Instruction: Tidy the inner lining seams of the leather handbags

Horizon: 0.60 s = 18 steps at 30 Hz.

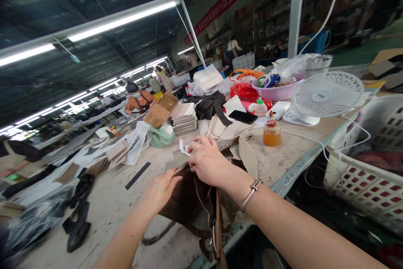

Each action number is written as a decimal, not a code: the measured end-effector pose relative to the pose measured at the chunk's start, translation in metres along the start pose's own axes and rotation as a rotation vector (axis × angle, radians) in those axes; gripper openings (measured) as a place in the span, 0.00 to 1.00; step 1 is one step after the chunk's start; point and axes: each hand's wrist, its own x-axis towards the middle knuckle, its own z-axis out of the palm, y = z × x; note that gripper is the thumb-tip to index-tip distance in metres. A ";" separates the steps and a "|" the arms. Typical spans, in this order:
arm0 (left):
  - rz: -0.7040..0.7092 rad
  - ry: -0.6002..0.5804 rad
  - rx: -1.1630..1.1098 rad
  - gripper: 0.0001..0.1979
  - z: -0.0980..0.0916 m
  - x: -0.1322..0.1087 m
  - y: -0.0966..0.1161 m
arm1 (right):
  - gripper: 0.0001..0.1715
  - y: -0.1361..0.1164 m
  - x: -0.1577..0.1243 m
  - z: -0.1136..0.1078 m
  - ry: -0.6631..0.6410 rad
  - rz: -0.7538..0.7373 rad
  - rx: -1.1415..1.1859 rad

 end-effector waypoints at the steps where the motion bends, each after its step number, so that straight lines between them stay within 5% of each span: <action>1: 0.002 -0.004 -0.004 0.12 0.001 0.001 -0.001 | 0.04 0.001 0.000 0.000 0.014 0.009 -0.006; 11: 0.025 -0.044 -0.200 0.15 0.000 0.012 -0.011 | 0.07 0.002 -0.007 -0.001 -0.042 -0.198 0.036; 18: 0.062 -0.038 -0.121 0.11 0.003 0.012 -0.008 | 0.07 0.008 -0.005 -0.002 0.043 -0.030 0.006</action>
